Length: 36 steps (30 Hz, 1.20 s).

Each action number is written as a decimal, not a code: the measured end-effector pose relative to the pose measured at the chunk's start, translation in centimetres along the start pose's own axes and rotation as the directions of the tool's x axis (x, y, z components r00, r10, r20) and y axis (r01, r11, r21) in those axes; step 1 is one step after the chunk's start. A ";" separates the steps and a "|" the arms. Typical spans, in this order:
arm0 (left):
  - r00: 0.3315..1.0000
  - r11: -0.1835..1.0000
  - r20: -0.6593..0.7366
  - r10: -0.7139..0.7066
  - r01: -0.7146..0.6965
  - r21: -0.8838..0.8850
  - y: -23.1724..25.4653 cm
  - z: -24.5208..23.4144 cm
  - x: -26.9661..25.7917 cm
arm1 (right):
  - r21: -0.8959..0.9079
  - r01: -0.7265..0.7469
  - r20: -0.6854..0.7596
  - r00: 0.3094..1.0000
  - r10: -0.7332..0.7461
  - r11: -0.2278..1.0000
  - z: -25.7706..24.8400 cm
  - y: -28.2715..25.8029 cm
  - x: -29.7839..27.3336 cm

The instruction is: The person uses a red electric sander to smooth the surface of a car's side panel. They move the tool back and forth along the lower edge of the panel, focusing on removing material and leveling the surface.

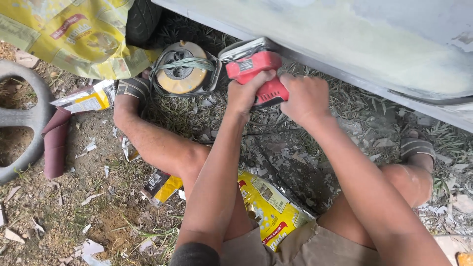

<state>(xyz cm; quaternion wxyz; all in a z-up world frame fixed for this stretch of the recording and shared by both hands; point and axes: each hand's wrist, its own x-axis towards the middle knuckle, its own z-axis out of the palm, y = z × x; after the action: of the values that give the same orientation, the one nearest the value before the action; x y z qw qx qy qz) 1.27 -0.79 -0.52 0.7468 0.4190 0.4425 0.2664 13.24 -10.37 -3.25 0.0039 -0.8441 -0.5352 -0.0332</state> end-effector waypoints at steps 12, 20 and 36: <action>0.999 0.998 0.027 0.020 -0.021 0.055 1.0 -0.6 0.1 | -0.014 -0.018 -0.025 1.000 0.018 1.000 0.4 -1.2 0.6; 1.000 0.998 0.027 0.013 -0.015 0.068 -0.1 0.2 0.3 | -0.009 -0.002 -0.016 1.000 0.002 1.000 0.2 0.2 -0.2; 0.995 0.992 -0.005 0.096 -0.096 -0.080 -0.5 -0.9 1.0 | -0.005 0.052 -0.097 0.994 -0.053 0.999 0.9 -0.1 0.6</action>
<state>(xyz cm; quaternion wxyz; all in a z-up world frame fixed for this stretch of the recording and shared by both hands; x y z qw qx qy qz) 0.94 0.07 -1.62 0.7490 0.4094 0.4113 0.3197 13.48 -9.75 -4.07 0.0279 -0.8272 -0.5563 -0.0747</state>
